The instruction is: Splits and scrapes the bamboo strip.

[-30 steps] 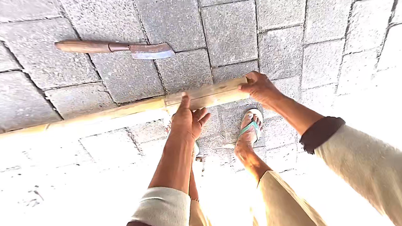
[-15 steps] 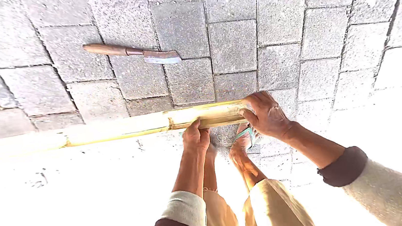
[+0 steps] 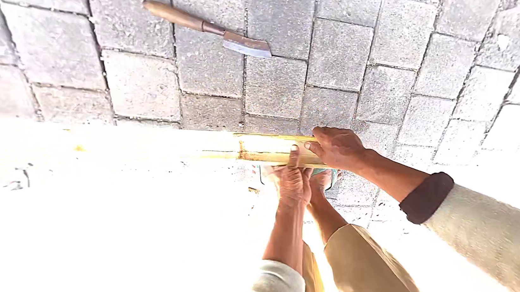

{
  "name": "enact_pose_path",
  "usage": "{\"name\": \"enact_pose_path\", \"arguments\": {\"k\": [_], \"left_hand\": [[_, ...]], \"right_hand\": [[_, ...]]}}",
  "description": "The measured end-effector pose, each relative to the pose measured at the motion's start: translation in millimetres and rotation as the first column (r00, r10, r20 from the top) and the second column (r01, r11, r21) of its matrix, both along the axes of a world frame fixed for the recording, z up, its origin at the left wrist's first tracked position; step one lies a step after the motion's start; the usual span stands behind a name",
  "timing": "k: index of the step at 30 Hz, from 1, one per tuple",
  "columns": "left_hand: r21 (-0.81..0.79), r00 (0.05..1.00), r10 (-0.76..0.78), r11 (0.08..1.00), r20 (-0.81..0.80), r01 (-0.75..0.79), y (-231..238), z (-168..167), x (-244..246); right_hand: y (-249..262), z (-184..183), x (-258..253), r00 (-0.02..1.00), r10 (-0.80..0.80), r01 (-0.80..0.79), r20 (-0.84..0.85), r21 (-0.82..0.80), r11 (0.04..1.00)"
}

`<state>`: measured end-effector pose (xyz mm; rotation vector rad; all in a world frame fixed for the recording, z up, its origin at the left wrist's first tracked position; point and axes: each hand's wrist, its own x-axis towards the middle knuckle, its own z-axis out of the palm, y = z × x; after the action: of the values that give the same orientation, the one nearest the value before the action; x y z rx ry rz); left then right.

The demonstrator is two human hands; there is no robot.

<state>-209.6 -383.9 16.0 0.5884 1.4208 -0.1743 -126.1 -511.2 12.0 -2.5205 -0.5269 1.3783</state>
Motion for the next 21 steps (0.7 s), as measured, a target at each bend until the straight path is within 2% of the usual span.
{"name": "enact_pose_path", "arguments": {"k": [2,4,7,10,14,19,21], "left_hand": [[0.008,1.000,0.014,1.000,0.018,-0.014,-7,3,-3],[0.059,0.999,-0.036,0.998,0.022,0.035,-10,11,-6],[0.081,0.991,-0.123,0.989,-0.054,0.127,-9,28,-10],[0.075,0.979,-0.138,0.986,-0.148,0.151,-8,34,-13],[0.059,0.964,-0.145,0.985,-0.223,0.162,-6,22,-5],[0.100,0.938,-0.115,0.983,-0.326,0.155,-10,-6,9],[0.100,0.923,-0.133,0.979,-0.361,0.180,-10,-14,7]], "right_hand": [[3,7,-1,1.000,0.030,-0.030,0.004,-0.038,0.999],[3,7,-1,0.999,0.052,-0.052,0.004,-0.052,0.997],[0,-5,1,0.995,0.096,-0.098,-0.041,-0.041,0.994],[-2,-27,4,0.992,0.093,-0.096,-0.083,-0.031,0.995],[-4,-54,-1,0.995,0.054,-0.054,-0.085,0.005,0.999],[1,-75,-4,0.982,0.084,-0.091,-0.169,-0.029,0.995],[4,-74,-8,0.992,0.053,-0.061,-0.118,-0.065,0.996]]}}
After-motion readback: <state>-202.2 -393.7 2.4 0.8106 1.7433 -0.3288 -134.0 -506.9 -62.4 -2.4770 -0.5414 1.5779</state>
